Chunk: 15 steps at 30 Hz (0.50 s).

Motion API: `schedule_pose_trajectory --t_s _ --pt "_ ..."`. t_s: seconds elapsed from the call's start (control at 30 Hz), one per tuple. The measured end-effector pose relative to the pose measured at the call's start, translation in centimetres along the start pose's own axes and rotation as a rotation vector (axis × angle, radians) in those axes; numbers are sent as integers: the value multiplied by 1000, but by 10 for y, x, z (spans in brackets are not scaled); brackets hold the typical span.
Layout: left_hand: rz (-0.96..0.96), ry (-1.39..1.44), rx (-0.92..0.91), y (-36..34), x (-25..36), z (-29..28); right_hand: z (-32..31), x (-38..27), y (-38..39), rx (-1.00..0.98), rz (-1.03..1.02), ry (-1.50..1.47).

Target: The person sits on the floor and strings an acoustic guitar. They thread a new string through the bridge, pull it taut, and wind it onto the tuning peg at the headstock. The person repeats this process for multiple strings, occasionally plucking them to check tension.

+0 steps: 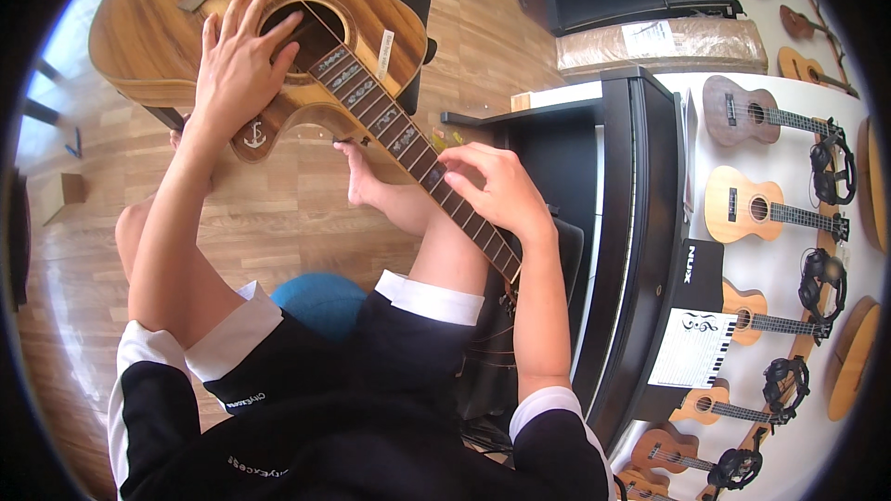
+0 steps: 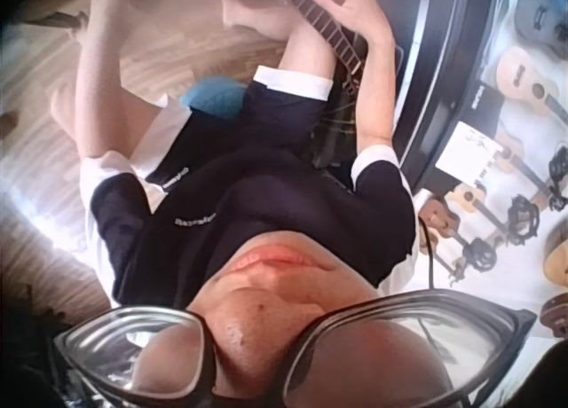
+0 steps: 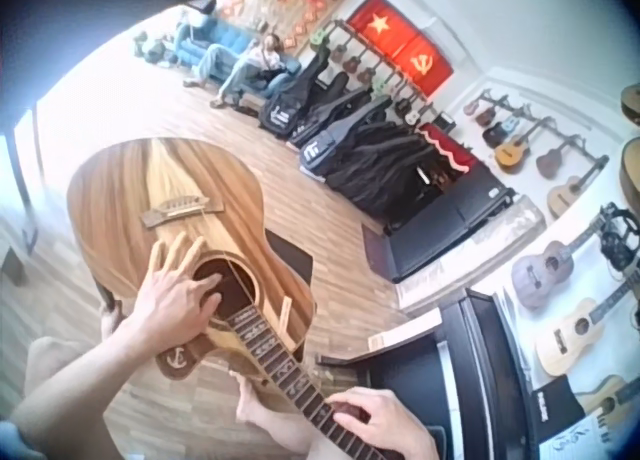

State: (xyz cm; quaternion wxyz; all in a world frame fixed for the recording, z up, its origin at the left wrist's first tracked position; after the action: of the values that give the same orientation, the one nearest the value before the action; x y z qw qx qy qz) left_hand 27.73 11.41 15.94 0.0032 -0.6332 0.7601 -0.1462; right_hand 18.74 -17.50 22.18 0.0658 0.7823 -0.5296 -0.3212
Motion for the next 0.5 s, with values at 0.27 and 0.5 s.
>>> schedule_pose_trajectory --t_s 0.27,0.5 --pt "-22 118 23 -3 3 -7 7 24 -16 87 7 -85" --pt "-3 34 -18 -3 2 -2 9 29 -26 58 30 -126"
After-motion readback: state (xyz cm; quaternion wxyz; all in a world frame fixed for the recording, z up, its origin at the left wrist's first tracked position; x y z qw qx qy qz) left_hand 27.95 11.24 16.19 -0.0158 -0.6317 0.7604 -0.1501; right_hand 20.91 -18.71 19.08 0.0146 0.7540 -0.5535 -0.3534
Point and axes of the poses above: each hand's wrist, its own y-axis away from the middle knuckle, its own z-axis out of the palm, x = y × z, the point moved 7 cm from there along -y, towards the middle knuckle, and after that the axes turned 13 degrees about -x, right-handed, at the moved point
